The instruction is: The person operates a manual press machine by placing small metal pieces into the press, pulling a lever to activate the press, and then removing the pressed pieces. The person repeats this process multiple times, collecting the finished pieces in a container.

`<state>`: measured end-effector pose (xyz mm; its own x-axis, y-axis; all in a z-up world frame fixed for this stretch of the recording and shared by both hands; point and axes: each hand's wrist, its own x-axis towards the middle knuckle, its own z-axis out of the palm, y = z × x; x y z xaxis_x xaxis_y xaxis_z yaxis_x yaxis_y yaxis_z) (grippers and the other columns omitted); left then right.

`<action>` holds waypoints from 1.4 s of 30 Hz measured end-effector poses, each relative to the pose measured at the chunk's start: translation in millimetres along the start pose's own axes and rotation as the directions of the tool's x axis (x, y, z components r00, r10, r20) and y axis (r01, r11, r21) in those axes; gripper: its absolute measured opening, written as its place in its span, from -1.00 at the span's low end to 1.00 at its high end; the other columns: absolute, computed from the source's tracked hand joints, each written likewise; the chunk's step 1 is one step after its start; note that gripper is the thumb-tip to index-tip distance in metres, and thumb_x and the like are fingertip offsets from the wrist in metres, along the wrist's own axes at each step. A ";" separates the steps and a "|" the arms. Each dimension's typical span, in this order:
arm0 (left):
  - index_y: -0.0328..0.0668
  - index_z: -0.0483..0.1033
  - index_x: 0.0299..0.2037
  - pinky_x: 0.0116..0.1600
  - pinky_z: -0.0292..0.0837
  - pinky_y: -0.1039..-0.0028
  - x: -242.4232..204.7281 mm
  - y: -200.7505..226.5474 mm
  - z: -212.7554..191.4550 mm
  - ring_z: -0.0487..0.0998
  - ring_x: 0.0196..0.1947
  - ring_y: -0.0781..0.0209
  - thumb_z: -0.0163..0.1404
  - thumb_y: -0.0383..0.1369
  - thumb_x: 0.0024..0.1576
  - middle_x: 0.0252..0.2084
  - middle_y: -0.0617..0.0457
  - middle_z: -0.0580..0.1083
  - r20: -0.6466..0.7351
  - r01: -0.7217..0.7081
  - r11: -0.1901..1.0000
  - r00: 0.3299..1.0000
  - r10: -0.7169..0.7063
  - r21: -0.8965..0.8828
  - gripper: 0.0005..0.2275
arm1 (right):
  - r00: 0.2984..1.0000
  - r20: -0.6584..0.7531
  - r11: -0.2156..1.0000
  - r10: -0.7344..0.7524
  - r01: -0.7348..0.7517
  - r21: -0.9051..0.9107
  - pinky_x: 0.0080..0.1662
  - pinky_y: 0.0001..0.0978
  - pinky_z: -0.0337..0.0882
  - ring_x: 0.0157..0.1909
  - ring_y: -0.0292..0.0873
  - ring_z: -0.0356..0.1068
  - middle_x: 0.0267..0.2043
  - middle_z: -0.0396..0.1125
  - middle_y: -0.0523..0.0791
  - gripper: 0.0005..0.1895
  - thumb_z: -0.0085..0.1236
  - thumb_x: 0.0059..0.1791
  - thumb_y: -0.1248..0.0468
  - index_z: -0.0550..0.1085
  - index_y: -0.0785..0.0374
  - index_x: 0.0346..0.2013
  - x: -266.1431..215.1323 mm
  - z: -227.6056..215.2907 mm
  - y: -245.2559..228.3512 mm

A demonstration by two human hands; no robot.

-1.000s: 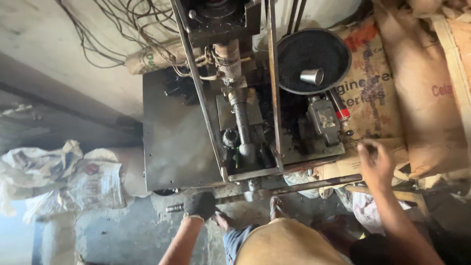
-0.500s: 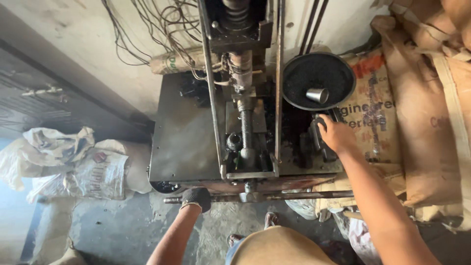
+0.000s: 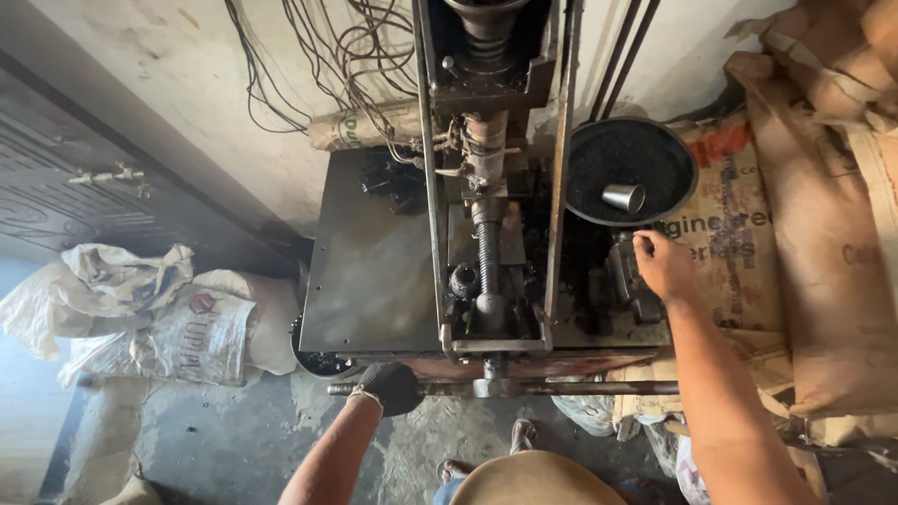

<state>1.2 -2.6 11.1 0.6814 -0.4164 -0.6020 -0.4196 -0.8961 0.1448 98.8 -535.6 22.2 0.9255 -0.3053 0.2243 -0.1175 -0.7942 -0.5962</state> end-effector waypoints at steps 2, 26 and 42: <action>-0.15 0.68 -0.33 -0.05 0.54 0.09 -2.7 2.1 -3.2 0.64 -0.20 -0.16 -0.04 -0.11 0.06 -0.25 -0.19 0.59 -0.031 0.018 0.999 0.999 -0.020 -0.045 -0.68 | 1.000 0.000 1.000 -0.023 0.023 -0.010 -0.06 -0.16 0.49 -0.11 0.06 0.53 -0.17 0.52 0.01 -0.71 0.12 0.09 0.06 0.59 0.10 0.01 -0.6 -1.2 -1.8; -0.13 0.67 -0.44 -0.13 0.53 0.09 -7.2 -1.3 -4.8 0.62 -0.31 -0.21 -0.02 -0.16 0.04 -0.36 -0.20 0.58 -0.092 -0.052 0.998 0.994 0.050 -0.020 -0.73 | 0.996 -0.004 0.991 0.085 -0.085 -0.105 -0.08 -0.11 0.48 -0.17 0.09 0.51 -0.24 0.50 0.02 -0.70 0.12 0.09 0.01 0.61 0.07 -0.03 -3.7 -2.8 -5.4; -0.08 0.67 -0.45 -0.12 0.50 0.06 -10.8 -4.5 -9.9 0.62 -0.33 -0.16 -0.03 -0.07 0.10 -0.41 -0.15 0.57 -0.100 -0.138 0.990 0.986 0.134 -0.034 -0.68 | 0.996 -0.026 0.986 0.086 -0.089 -0.142 -0.17 -0.13 0.47 -0.26 0.05 0.51 -0.33 0.49 -0.02 -0.70 0.09 0.11 0.01 0.62 0.07 -0.02 -6.0 -4.4 -9.1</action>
<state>1.7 4.5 24.7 0.6753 -0.5462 -0.4955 -0.4892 -0.8346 0.2533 92.7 -528.9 29.6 0.9024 -0.3861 0.1915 -0.2493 -0.8301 -0.4987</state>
